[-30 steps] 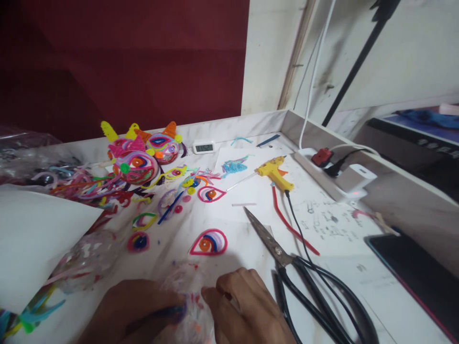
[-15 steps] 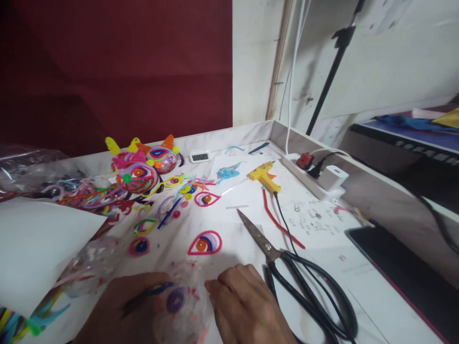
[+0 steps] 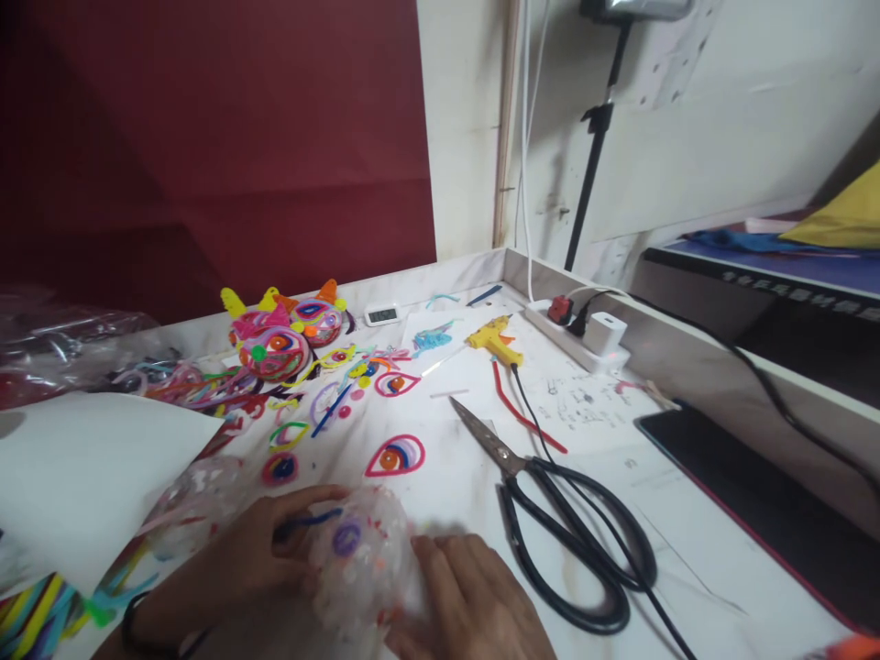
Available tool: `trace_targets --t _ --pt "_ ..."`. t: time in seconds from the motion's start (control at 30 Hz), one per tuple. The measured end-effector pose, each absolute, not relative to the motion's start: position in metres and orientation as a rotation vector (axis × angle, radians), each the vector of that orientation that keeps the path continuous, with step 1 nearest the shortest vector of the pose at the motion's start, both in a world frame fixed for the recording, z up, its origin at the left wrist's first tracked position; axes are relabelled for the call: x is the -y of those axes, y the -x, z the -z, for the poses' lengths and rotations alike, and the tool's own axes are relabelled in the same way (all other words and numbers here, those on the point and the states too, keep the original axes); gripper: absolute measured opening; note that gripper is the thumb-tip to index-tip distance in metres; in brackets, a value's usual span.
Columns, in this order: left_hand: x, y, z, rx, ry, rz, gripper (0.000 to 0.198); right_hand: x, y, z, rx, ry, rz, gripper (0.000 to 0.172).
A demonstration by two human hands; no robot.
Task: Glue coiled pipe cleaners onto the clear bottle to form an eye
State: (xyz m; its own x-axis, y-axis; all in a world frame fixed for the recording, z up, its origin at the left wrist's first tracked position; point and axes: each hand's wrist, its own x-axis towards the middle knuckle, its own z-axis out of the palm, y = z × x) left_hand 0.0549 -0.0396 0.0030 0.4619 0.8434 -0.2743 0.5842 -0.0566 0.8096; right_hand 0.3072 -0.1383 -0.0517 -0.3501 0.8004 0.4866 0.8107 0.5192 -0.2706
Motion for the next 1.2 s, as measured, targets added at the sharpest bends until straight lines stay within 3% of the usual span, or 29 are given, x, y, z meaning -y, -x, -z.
trace_targets --t 0.17,0.63,0.77,0.9,1.0,1.13,1.2 --pt "0.037 -0.05 0.0 -1.191 -1.741 -0.347 0.064 0.141 -0.292 0.058 2.162 1.312 0.012 0.061" --pt "0.059 -0.058 -0.029 -1.292 -1.904 -0.123 0.051 0.142 -0.296 0.046 2.133 1.232 -0.156 0.037" --pt "0.068 -0.05 -0.029 -1.361 -2.062 -0.257 0.028 0.146 -0.314 0.04 2.154 1.215 -0.021 0.028" --pt "0.071 -0.058 -0.032 -1.338 -2.166 -0.484 0.029 0.151 -0.335 0.032 2.048 1.297 0.236 0.03" --pt "0.069 -0.071 -0.039 -1.274 -2.198 -0.467 0.027 0.154 -0.342 0.023 1.958 1.342 0.292 0.029" --pt "0.071 -0.088 -0.051 -1.129 -2.07 -0.563 0.031 0.158 -0.325 0.009 1.828 1.222 -0.09 0.021" --pt "0.078 -0.097 -0.057 -1.058 -1.898 -0.582 0.033 0.158 -0.309 0.002 1.741 1.083 -0.413 0.028"
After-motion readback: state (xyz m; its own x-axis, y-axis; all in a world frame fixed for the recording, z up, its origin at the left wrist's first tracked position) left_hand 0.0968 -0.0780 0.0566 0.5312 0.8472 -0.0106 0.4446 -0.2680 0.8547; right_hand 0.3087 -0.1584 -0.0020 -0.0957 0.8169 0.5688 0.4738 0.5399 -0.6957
